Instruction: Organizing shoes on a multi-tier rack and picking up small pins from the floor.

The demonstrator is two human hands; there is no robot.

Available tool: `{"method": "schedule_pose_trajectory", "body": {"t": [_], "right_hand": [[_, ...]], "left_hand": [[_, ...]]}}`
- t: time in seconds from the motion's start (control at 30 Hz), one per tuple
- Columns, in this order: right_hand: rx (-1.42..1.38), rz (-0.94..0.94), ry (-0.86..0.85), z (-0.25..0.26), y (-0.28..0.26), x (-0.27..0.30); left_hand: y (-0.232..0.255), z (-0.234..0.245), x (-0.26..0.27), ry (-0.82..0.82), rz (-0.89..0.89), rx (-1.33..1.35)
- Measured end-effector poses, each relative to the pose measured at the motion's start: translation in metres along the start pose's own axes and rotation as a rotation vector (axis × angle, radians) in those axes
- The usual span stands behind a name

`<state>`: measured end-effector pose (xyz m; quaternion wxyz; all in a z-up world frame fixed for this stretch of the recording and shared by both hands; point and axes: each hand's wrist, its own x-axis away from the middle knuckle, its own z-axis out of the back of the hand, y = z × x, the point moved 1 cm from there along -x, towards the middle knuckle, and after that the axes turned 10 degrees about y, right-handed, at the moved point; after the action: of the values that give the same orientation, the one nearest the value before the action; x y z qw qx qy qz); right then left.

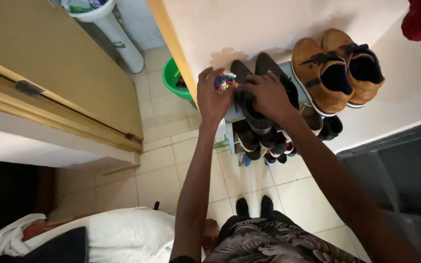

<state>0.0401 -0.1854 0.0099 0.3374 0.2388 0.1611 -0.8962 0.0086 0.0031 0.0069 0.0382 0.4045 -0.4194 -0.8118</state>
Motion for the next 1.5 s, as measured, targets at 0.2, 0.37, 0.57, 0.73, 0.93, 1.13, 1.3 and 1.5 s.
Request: {"method": "schedule_pose_trajectory", "body": {"t": [0.2,0.37,0.57,0.73,0.93,1.13,1.3,1.5], "right_hand": [[0.003,-0.018,0.120,-0.012,0.009,0.005],[-0.026,-0.041,0.136,-0.004,0.006,0.005],[-0.013,-0.068,0.182,-0.012,0.015,0.011],[-0.009,-0.059,0.194,-0.019,0.021,0.011],[0.006,-0.056,0.202,-0.014,0.017,0.010],[-0.038,-0.044,0.203,0.003,0.014,0.011],[-0.109,-0.088,0.188,0.038,0.001,0.020],[-0.193,-0.203,0.270,0.057,0.014,0.051]], "left_hand": [[0.008,-0.006,-0.006,0.012,-0.025,0.011],[0.008,-0.007,-0.008,0.002,-0.017,0.028],[0.000,-0.006,-0.002,0.001,0.066,0.109],[-0.002,-0.014,0.005,-0.011,0.096,0.119],[-0.008,-0.018,0.005,0.034,0.035,0.096],[-0.004,-0.011,0.006,-0.050,0.024,0.129],[-0.006,-0.011,0.013,0.002,-0.055,0.129],[-0.015,-0.013,0.021,-0.037,0.106,0.169]]}}
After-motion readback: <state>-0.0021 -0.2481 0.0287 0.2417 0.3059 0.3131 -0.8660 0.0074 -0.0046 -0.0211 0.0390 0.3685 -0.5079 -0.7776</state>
